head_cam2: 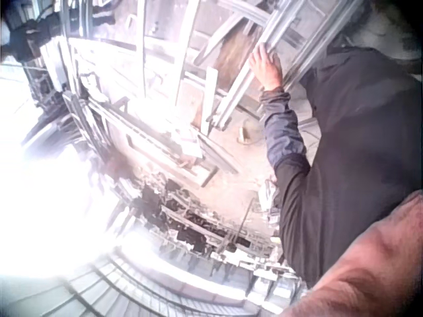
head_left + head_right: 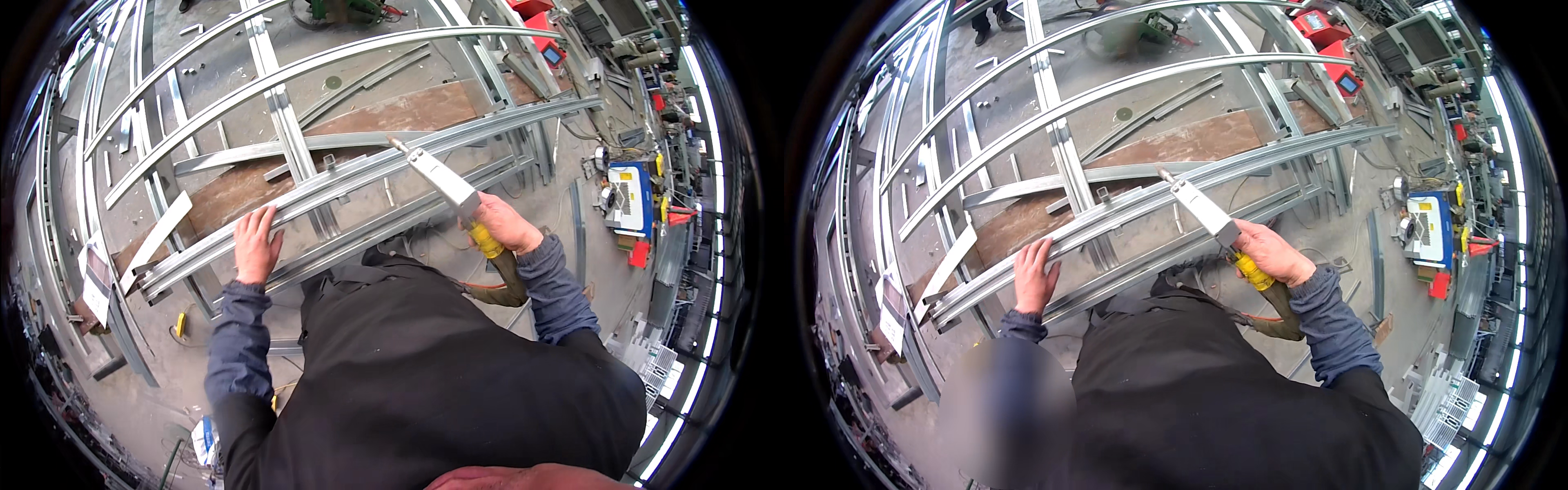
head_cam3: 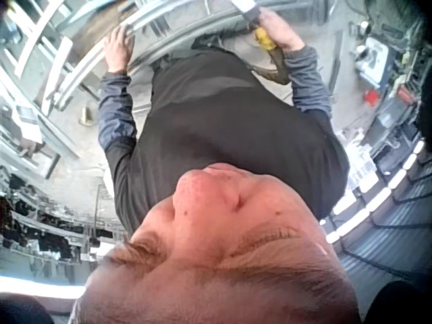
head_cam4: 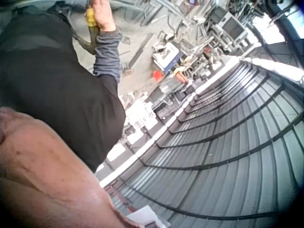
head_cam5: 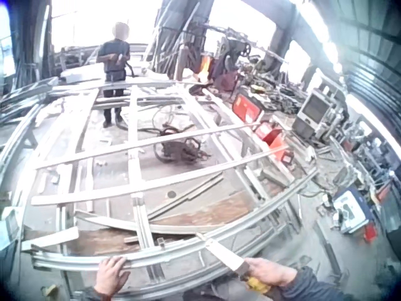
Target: The person positions metal bars onto a metal frame structure and uses a welding torch to tack weld the bars in place. The person repeats this process for multiple bars, adjusting their position before welding.
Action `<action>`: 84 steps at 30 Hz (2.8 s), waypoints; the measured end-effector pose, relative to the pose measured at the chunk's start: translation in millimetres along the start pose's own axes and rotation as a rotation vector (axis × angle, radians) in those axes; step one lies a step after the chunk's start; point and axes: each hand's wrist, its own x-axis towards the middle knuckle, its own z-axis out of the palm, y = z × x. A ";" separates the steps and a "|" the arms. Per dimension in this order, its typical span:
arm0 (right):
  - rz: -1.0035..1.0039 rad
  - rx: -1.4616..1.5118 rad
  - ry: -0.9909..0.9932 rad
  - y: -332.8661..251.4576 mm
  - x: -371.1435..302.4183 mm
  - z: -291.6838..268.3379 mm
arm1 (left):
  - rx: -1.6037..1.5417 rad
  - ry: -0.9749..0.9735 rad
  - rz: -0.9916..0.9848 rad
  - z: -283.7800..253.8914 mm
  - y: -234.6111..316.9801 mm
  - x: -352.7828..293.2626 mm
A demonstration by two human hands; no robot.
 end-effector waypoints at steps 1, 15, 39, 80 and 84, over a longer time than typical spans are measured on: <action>0.010 -0.023 -0.007 1.4 0.8 -8.5 | -0.028 -0.015 0.008 10.2 15.5 15.9; -0.116 -0.550 -0.263 23.2 36.3 -58.5 | 0.052 0.031 -0.015 63.9 73.4 60.5; 0.017 -0.608 -0.332 -2.8 55.3 -44.4 | 0.097 0.032 0.223 64.2 78.3 75.2; -0.090 -0.630 -0.344 7.3 67.7 -51.2 | 0.085 0.021 0.176 74.6 76.0 73.5; -0.105 -0.639 -0.353 9.8 69.1 -52.4 | 0.097 0.039 0.189 74.6 76.3 74.4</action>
